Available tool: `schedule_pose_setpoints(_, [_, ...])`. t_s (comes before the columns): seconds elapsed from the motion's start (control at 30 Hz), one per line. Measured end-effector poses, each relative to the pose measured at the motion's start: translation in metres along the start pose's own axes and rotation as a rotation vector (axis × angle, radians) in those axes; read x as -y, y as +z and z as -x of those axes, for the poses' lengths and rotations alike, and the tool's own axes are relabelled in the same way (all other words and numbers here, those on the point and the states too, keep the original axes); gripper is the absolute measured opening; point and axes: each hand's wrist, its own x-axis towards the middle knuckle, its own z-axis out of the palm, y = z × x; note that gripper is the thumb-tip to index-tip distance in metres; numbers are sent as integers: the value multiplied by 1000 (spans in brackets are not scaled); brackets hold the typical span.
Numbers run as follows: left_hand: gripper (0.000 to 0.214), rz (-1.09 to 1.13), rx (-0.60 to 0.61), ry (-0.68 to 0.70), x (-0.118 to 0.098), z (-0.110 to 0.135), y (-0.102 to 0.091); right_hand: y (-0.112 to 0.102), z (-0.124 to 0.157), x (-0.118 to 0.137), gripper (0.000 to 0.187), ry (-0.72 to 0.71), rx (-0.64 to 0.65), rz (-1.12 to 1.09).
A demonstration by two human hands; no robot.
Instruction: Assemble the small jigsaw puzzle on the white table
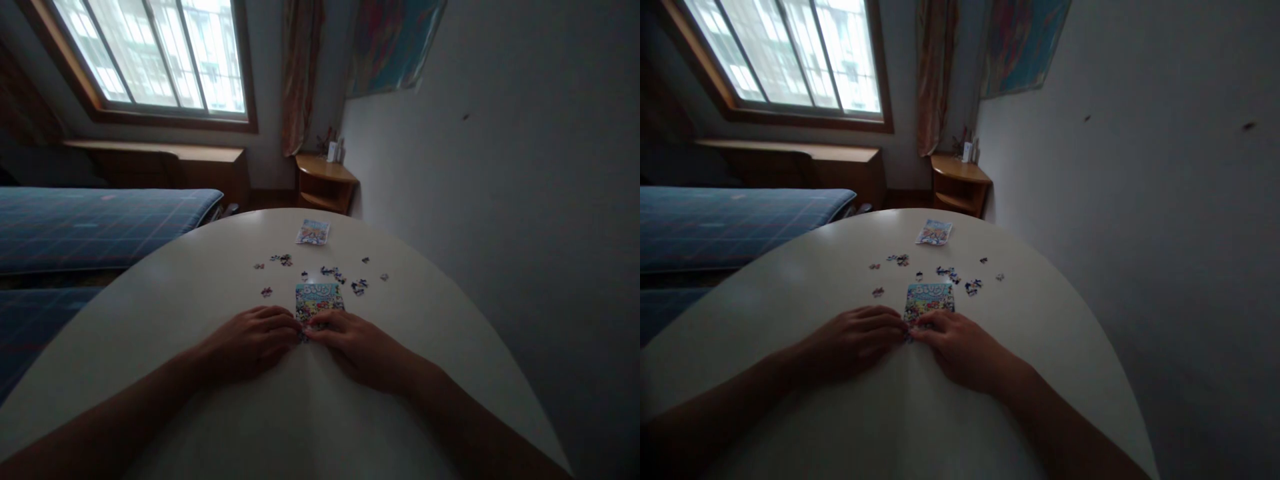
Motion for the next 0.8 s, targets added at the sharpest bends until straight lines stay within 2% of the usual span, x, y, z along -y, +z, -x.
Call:
schedule_pose_setpoints(0.3, [22, 7, 62, -58, 0, 0, 0, 2, 0, -1, 44, 5, -1, 1])
schedule_pose_setpoints(0.8, [23, 12, 55, -60, -1, 0, 1, 2, 2, 0, 45, -1, -13, -7])
